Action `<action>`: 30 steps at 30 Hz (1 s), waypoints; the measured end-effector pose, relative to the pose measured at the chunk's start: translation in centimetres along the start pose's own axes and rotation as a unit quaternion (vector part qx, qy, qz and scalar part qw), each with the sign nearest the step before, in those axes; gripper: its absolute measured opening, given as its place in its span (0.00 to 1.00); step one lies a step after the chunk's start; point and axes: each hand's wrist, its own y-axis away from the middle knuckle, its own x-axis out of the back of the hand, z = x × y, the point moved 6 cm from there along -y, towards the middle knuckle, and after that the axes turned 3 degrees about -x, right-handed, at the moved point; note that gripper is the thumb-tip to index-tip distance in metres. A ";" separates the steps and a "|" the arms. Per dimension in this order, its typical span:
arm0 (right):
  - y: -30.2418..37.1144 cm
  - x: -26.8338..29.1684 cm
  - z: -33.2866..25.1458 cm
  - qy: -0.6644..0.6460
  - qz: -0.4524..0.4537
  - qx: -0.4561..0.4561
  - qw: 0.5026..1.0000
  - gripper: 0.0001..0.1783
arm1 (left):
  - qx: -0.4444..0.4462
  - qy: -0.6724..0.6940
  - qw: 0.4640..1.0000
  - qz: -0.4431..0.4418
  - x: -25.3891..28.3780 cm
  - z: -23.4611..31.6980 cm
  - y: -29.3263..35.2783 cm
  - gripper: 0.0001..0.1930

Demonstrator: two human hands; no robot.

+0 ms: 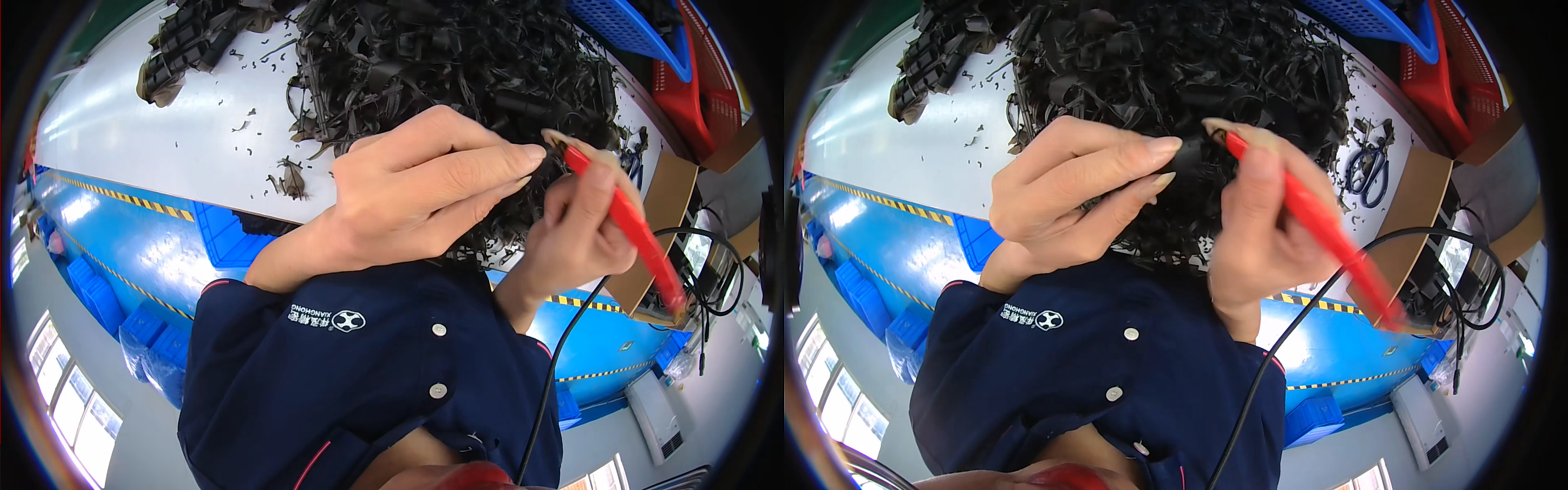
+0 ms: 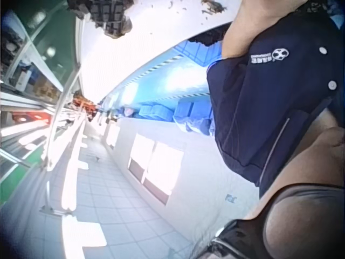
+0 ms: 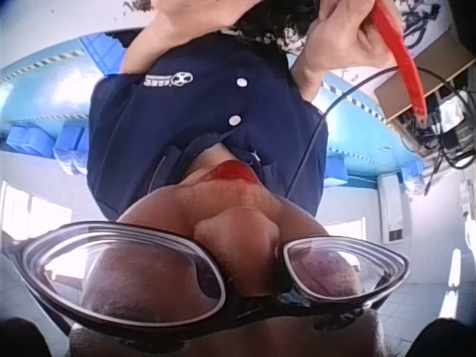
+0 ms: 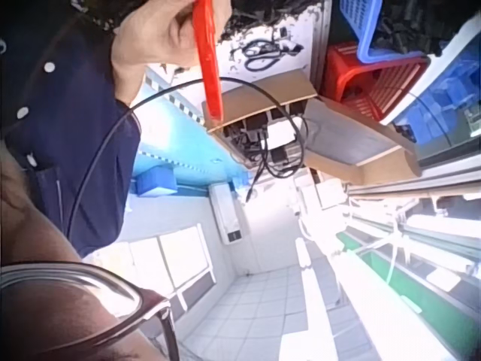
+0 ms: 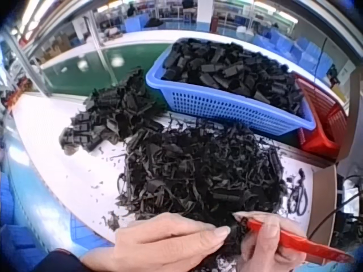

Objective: The person processes and assembles small black plastic housing components using an electric screwdriver.

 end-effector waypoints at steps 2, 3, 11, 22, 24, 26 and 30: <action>-0.8 0.3 0.7 -0.078 0.026 -0.028 0.996 0.15 | -0.043 -0.002 0.999 0.024 0.1 -0.1 -0.2 0.16; -1.0 0.3 1.1 -0.142 -0.022 -0.060 0.988 0.15 | -0.006 -0.021 1.000 0.007 0.4 0.3 -0.6 0.16; -0.4 -0.6 1.2 -0.272 -0.109 -0.141 0.946 0.15 | -0.028 -0.001 1.000 0.007 0.3 -0.3 -0.5 0.15; -0.4 -0.2 1.7 -0.262 -0.060 -0.132 0.954 0.12 | -0.057 -0.005 0.998 0.013 0.1 -0.2 -0.6 0.16; -0.4 -0.2 1.0 -0.175 -0.046 -0.085 0.980 0.11 | -0.056 -0.006 0.998 0.013 0.0 -0.3 -0.3 0.15; 0.2 -0.4 -0.3 -0.048 0.004 0.007 0.999 0.07 | -0.056 -0.007 0.998 0.013 0.0 -0.2 -0.1 0.15; -0.5 -0.7 0.1 0.048 0.075 0.088 0.992 0.06 | -0.072 0.023 0.997 -0.006 0.3 0.8 -0.1 0.17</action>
